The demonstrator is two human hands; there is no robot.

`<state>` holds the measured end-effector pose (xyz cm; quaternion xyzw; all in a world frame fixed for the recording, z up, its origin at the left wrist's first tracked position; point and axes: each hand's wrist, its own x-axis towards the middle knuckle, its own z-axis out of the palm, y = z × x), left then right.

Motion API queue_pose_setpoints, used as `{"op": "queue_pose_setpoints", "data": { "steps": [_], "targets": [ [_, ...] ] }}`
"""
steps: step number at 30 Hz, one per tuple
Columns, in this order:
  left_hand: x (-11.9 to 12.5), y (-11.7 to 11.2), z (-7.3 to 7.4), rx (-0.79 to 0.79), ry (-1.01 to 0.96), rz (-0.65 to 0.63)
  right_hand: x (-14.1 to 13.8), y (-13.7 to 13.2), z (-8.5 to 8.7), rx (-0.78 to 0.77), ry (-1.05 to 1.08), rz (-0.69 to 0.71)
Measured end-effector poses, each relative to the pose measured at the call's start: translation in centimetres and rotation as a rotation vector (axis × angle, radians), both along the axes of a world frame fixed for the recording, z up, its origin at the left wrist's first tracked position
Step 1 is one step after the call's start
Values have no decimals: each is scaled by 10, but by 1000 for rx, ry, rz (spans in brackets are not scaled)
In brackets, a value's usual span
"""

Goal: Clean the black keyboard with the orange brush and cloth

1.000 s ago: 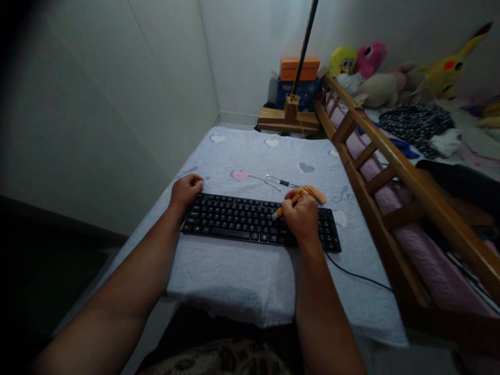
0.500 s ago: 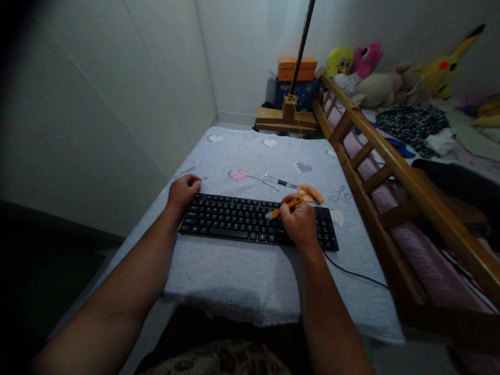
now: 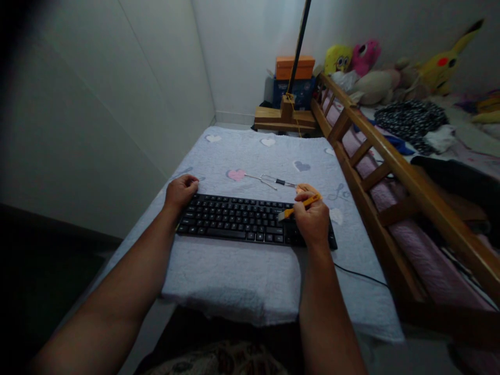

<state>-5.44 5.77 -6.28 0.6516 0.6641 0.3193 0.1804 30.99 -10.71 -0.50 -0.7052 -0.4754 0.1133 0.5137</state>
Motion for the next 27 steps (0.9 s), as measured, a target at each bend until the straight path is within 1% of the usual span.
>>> {"op": "queue_pose_setpoints", "data": {
  "steps": [3, 6, 10, 14, 17, 20, 24, 27],
  "targets": [
    [0, 0, 0, 6, 0, 1, -1, 0, -1, -28, 19, 25],
    [0, 0, 0, 13, 4, 1, 1, 0, -1, -70, -21, 2],
    [0, 0, 0, 9, 3, -2, 5, -1, -1, -20, -40, -48],
    [0, 0, 0, 16, 1, -3, 6, -2, -3, 17, 43, 17],
    [0, 0, 0, 15, 0, 2, 7, -2, -6, -55, 76, 68],
    [0, 0, 0, 12, -3, 5, 9, -3, -5, -98, 39, 75],
    [0, 0, 0, 9, -9, -3, 10, -5, 1, -25, -21, 22],
    [-1, 0, 0, 11, -6, -5, 9, -5, 1, 40, -48, 69]
  ]
}}
